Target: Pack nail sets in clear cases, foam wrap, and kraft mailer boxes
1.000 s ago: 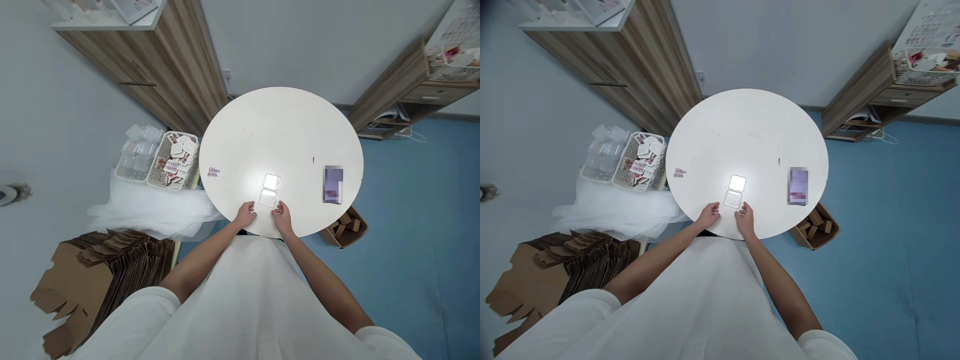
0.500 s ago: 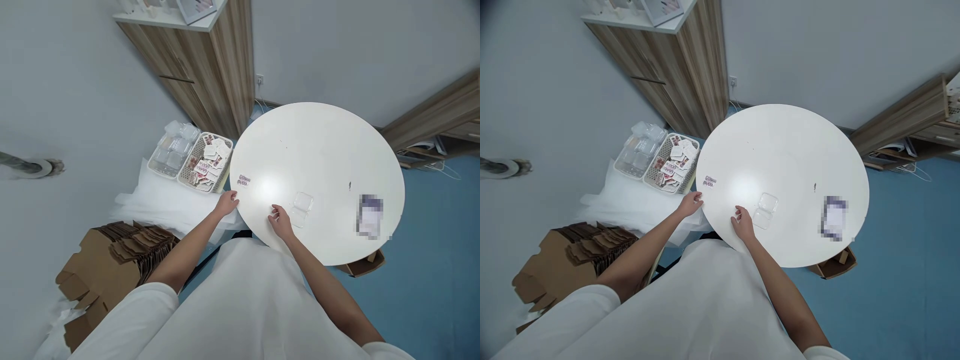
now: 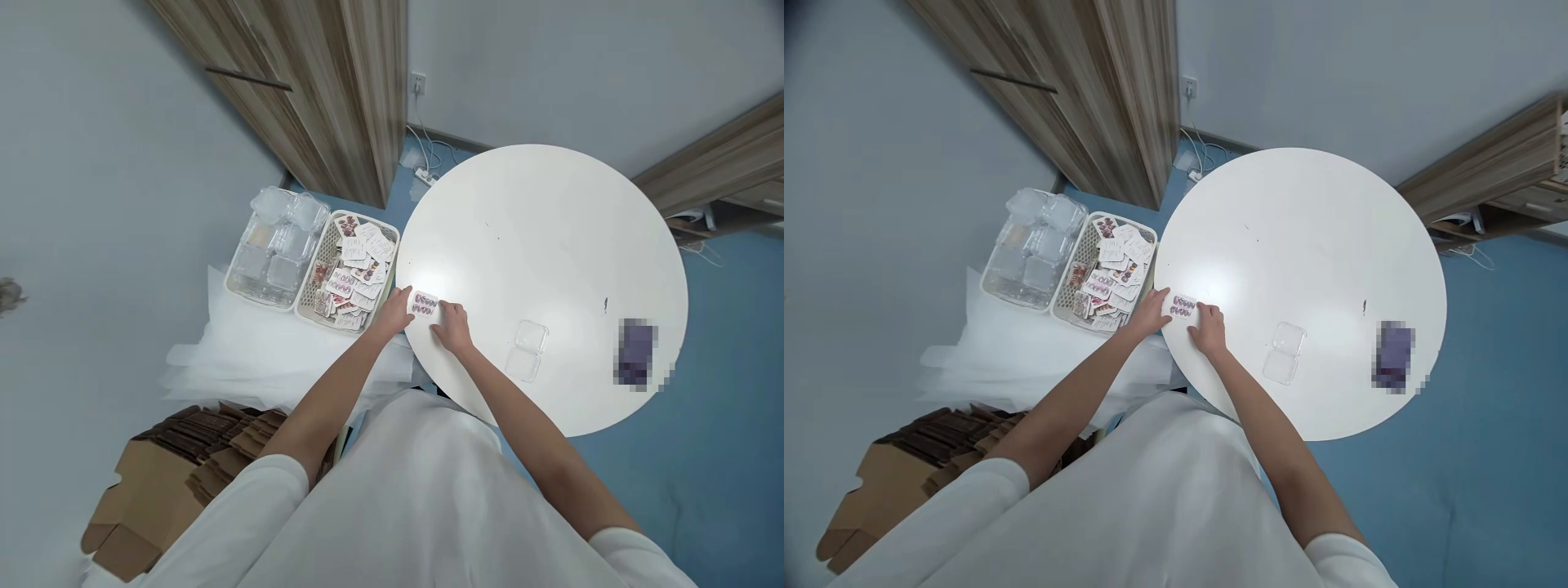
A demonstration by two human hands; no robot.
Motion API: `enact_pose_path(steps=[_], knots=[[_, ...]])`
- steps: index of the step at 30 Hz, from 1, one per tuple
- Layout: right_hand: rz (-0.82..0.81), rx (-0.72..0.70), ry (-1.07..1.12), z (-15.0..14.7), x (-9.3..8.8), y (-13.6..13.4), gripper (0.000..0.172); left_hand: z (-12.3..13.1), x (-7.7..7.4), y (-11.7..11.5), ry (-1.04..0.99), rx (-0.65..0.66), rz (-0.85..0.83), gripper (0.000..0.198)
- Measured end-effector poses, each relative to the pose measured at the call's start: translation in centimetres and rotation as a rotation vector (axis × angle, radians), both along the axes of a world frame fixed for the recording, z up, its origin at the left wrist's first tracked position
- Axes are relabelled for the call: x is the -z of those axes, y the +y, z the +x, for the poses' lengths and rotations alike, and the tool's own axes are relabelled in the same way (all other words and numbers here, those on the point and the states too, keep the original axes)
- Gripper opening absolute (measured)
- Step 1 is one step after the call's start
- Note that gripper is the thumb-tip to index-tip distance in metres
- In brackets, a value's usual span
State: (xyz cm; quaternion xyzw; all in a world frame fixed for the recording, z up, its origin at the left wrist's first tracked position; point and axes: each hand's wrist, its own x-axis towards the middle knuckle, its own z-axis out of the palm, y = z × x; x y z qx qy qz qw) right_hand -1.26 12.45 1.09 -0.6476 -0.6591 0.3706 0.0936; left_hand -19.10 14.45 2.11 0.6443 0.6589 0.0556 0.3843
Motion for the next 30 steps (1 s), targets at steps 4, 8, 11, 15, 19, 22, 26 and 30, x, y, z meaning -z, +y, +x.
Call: enact_pose_path(steps=[4,8,11,15,19,22,26,30], knots=[[0.021,0.011,-0.072,-1.1,0.7,0.8,0.063,-0.3,0.6,0.4,-0.02,0.064,-0.016,0.071],[0.04,0.03,-0.12,-1.6,1.0,0.9,0.062,-0.4,1.2,0.4,-0.064,0.071,0.025,0.065],[0.03,0.049,-0.133,-1.7,1.0,0.9,0.061,-0.3,1.3,0.4,-0.088,0.078,0.047,0.06],[0.032,0.069,-0.142,-1.9,0.8,1.1,0.059,-0.1,1.1,0.5,-0.109,0.08,0.047,0.057],[0.023,0.083,-0.156,-2.1,0.5,1.1,0.057,-0.1,0.8,0.2,-0.136,0.08,0.063,0.056],[0.022,0.089,-0.139,-2.3,0.1,0.7,0.055,-0.2,0.5,-0.3,-0.152,0.081,0.074,0.055],[0.061,0.078,-0.086,-2.5,0.1,-0.1,0.053,-0.3,0.4,-1.2,-0.159,0.074,0.117,0.057],[0.09,0.07,-0.007,-2.2,0.4,-0.6,0.054,-0.4,0.6,-1.9,-0.189,0.077,0.174,0.062]])
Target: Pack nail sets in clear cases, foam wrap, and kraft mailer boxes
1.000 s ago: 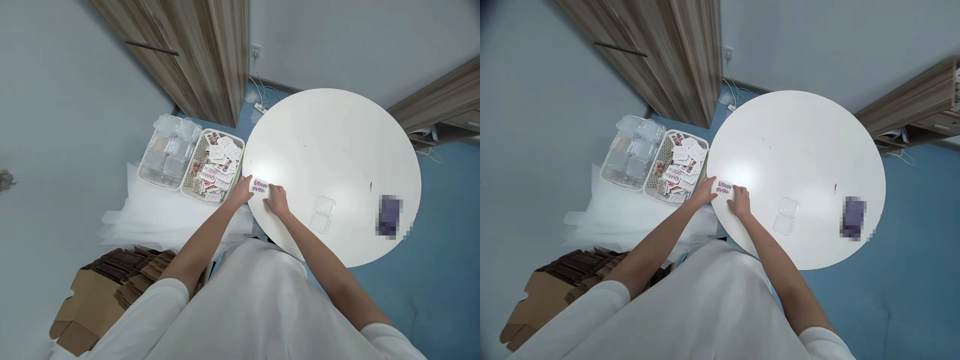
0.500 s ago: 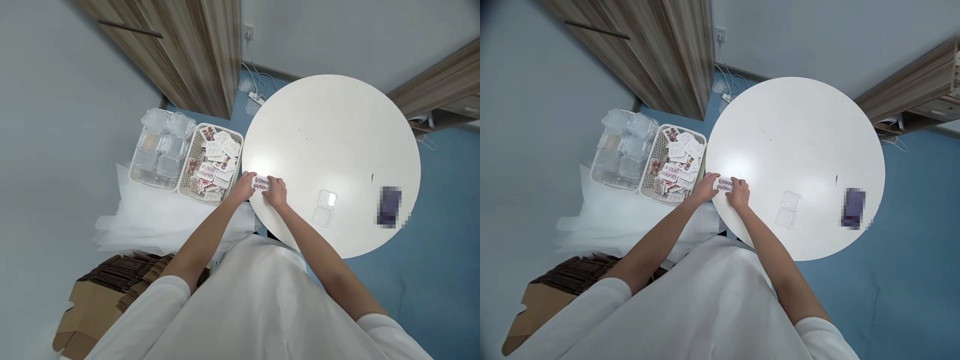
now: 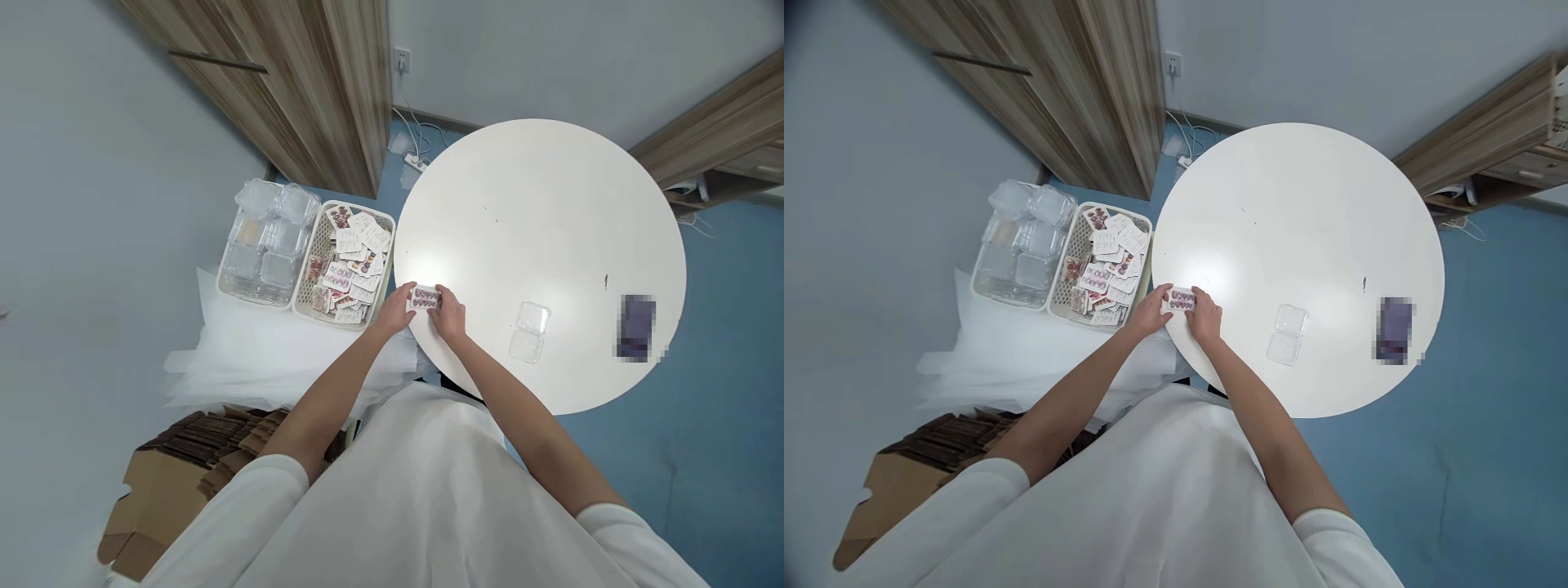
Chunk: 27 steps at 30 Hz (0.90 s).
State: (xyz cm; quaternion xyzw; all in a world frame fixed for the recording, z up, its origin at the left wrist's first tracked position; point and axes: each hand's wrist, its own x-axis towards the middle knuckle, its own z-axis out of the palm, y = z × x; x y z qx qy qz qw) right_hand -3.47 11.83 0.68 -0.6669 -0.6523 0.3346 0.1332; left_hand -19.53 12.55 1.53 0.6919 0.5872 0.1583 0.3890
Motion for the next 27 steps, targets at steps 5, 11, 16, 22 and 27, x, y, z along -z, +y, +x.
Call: enact_pose_path(steps=[5,11,16,22,27], knots=[[0.034,-0.034,0.165,1.6,-0.6,-0.6,0.06,0.5,-0.2,-0.6,-0.033,0.016,0.052,0.06],[0.083,-0.104,0.182,4.6,-2.2,-2.3,0.067,2.5,-1.1,-1.3,-0.059,0.046,0.075,0.06],[0.124,-0.087,0.207,8.4,-2.7,-4.5,0.068,5.5,-2.5,-2.9,-0.075,0.094,0.096,0.067],[0.147,-0.015,0.239,14.5,-3.2,-8.0,0.067,11.5,-3.6,-5.2,-0.086,0.169,0.088,0.066],[0.14,0.034,0.279,18.8,-3.2,-10.3,0.065,15.8,-3.7,-6.3,-0.078,0.246,0.073,0.066]])
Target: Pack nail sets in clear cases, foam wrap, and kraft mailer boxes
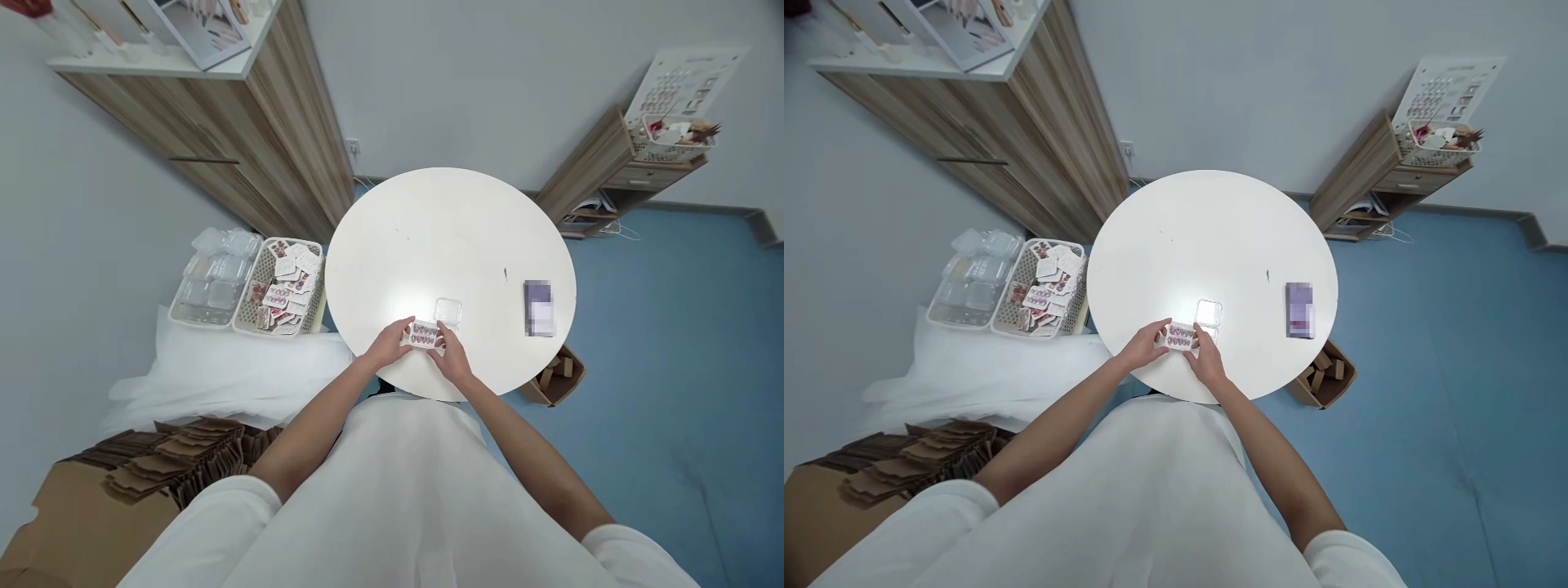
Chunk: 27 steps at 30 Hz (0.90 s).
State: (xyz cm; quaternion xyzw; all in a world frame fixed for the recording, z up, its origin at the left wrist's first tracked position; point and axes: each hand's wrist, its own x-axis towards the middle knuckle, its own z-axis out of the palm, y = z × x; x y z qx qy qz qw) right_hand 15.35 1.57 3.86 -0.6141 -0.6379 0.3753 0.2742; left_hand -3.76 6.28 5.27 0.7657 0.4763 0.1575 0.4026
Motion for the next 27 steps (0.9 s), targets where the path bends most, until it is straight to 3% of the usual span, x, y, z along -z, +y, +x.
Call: enact_pose_path(steps=[10,19,27], knots=[[-0.047,-0.039,-0.067,5.1,2.2,-2.3,0.063,3.9,1.8,-1.8,0.123,0.103,-0.017,0.063],[-0.094,-0.071,-0.221,6.7,3.0,0.5,0.063,5.9,3.4,0.6,0.279,0.128,0.041,0.064],[-0.086,-0.116,-0.286,6.7,3.4,1.2,0.063,6.2,4.4,0.7,0.273,0.117,-0.002,0.063]])
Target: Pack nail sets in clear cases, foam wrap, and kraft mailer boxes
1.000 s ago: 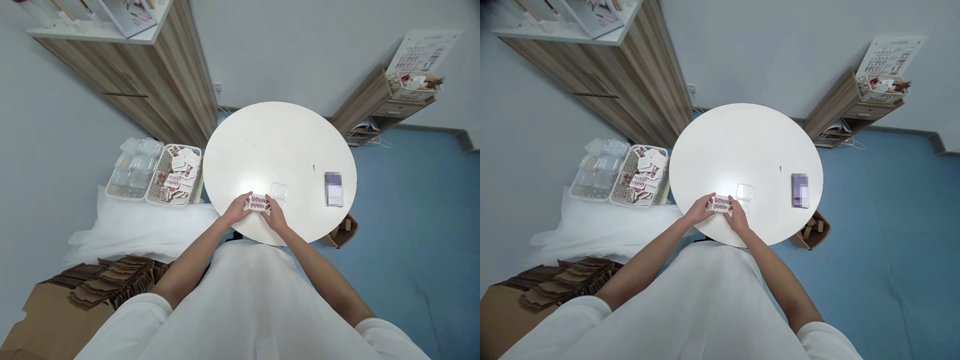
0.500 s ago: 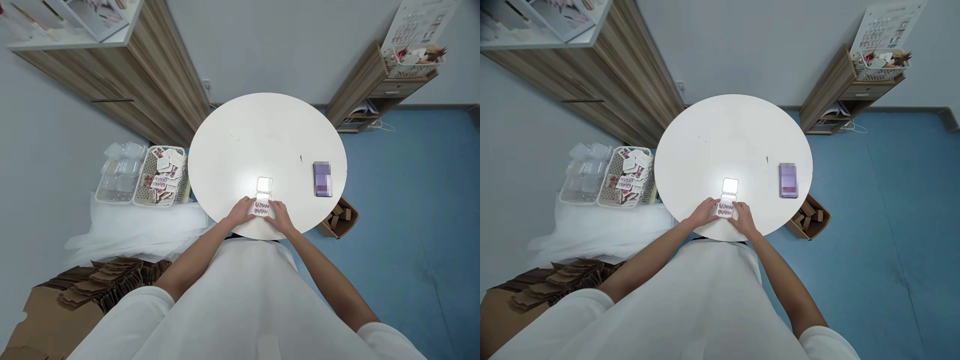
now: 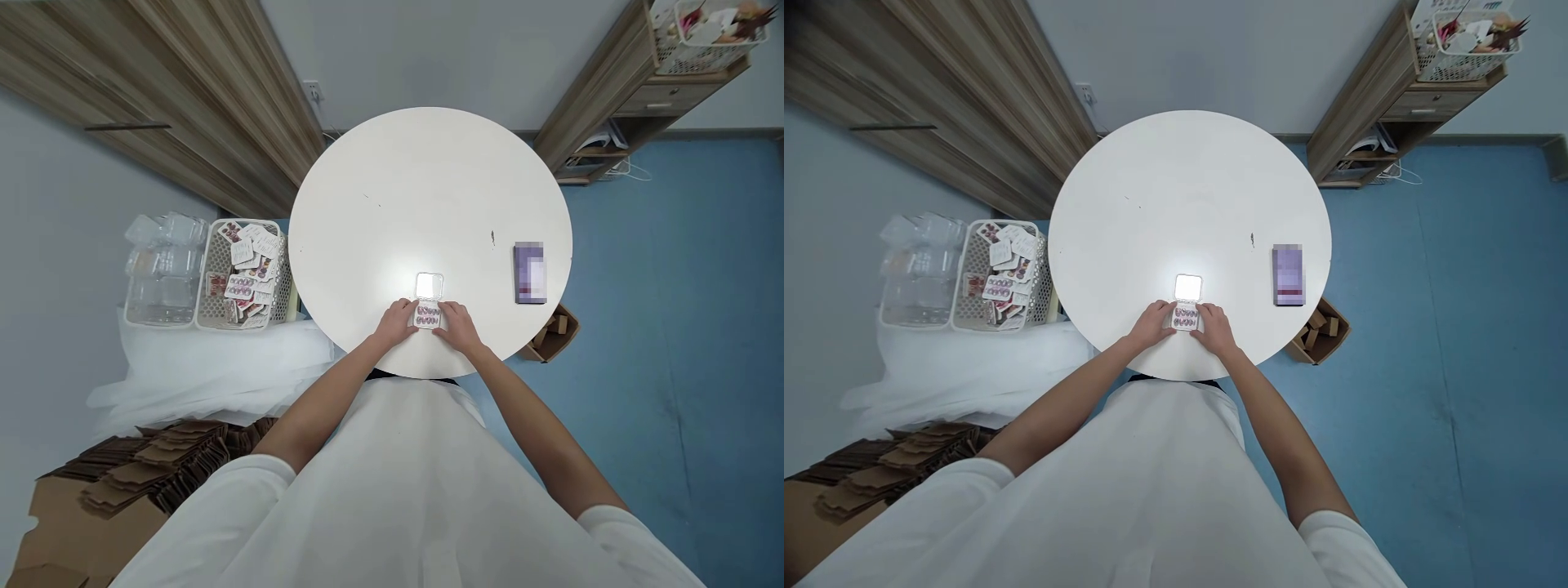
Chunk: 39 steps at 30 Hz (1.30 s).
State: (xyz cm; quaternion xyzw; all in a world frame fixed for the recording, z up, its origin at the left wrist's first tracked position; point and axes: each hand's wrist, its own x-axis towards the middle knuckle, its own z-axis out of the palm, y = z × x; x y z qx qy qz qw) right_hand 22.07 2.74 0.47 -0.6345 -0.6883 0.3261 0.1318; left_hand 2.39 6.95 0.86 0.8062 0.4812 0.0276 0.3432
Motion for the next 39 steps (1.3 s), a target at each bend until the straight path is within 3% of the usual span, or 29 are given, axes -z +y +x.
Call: enact_pose_path(steps=[27,32,39], knots=[[0.006,-0.016,0.006,0.4,0.2,-0.3,0.07,-0.3,0.3,-0.7,-0.074,-0.031,-0.036,0.074],[-0.051,0.065,0.091,0.2,-0.4,-0.6,0.073,-0.5,-0.2,-1.2,-0.164,-0.216,-0.168,0.067],[-0.321,0.475,0.493,-0.6,-0.9,-0.7,0.068,-0.4,-0.5,-2.1,-0.335,-0.551,-0.471,0.046]])
